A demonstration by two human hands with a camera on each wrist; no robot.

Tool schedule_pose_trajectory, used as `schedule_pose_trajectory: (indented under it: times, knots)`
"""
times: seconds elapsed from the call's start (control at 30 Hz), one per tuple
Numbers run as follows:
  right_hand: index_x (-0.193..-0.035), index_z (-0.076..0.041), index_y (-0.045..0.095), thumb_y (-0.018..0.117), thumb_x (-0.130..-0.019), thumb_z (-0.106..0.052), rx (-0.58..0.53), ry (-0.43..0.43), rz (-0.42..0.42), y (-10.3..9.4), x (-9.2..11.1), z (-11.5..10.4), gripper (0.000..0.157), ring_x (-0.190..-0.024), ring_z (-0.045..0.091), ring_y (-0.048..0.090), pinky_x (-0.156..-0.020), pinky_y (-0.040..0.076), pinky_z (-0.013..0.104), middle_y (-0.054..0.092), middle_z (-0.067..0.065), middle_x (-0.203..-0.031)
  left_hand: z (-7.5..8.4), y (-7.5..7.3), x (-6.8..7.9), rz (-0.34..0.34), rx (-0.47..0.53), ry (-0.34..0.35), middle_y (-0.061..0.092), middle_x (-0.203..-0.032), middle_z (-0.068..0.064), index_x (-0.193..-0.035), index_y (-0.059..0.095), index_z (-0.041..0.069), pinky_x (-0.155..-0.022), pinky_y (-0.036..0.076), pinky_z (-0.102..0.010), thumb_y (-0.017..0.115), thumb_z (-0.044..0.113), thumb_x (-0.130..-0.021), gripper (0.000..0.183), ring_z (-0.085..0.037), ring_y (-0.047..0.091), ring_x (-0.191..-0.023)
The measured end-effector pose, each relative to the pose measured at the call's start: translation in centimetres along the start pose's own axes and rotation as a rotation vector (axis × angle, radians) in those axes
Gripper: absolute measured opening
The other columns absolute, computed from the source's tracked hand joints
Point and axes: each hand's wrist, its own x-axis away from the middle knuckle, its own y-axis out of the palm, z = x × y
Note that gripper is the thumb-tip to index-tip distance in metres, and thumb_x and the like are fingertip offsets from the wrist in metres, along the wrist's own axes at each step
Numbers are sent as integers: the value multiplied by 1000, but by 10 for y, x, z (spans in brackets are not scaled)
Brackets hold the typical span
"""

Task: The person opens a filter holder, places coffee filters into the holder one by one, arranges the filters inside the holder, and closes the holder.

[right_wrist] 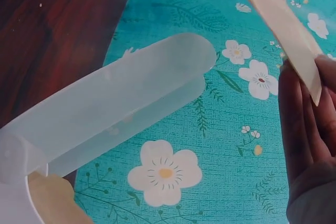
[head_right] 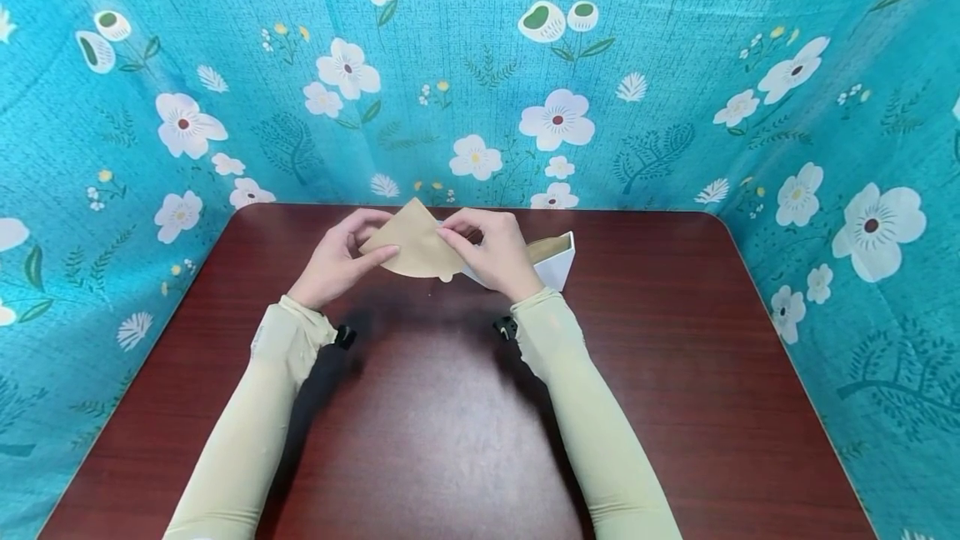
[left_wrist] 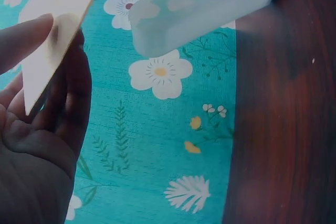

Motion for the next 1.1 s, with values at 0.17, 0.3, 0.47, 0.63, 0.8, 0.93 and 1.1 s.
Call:
schedule_pose_trajectory:
  times: [0.17, 0.3, 0.47, 0.63, 0.8, 0.93, 1.1]
  knots:
    - [-97, -12, 80, 79, -94, -18, -24, 44, -21, -1, 2, 2, 7, -70, 11, 69, -67, 57, 27, 78, 1, -89, -1, 1, 0, 29, -5, 41, 72, -88, -12, -141, 57, 11, -70, 48, -22, 78, 5, -92, 54, -20, 66, -76]
    - [-96, -12, 80, 79, -93, -19, -24, 42, -29, 0, 1, 2, 8, -70, 10, 68, -68, 56, 26, 77, 0, -87, 3, 2, -1, 30, -56, 75, 72, -86, -8, -141, 57, 15, -69, 47, -21, 80, 7, -90, 56, -16, 65, -73]
    - [-94, -10, 81, 80, -93, -18, -15, 21, 43, -3, 0, 1, 8, -67, 10, 67, -63, 52, 21, 78, 2, -84, 3, 8, -3, 57, 30, 60, 74, -88, -4, -141, 56, 11, -72, 51, -21, 80, 5, -90, 57, -10, 68, -77]
    - [-97, -11, 80, 79, -93, -18, -70, 69, 34, -10, 4, 2, 8, -70, 11, 67, -66, 52, 20, 78, 3, -86, -1, 16, -4, 123, 104, 29, 68, -76, -6, -133, 56, 4, -68, 51, -23, 79, 2, -90, 49, -14, 66, -72]
    - [-94, -11, 77, 81, -92, -19, -66, 86, -22, -19, 6, 4, 9, -71, 13, 67, -66, 51, 22, 73, 3, -82, 3, 20, -7, 137, -23, 62, 66, -77, -12, -124, 55, 2, -69, 50, -22, 81, 6, -89, 43, -19, 69, -75]
    - [-91, -6, 77, 80, -92, -16, -89, 75, 9, -24, 6, 5, 10, -63, 15, 63, -60, 49, 21, 71, 7, -75, 6, 24, -9, 109, 16, 85, 74, -88, -15, -122, 53, 1, -73, 52, -23, 80, 4, -90, 42, -23, 72, -81]
    - [-92, -1, 77, 80, -91, -11, -160, 68, 80, -24, 8, 7, 10, -56, 13, 65, -57, 52, 20, 75, 11, -75, 0, 35, -10, 84, 137, 85, 78, -96, -12, -122, 54, 2, -79, 55, -24, 78, 2, -91, 39, -17, 73, -84]
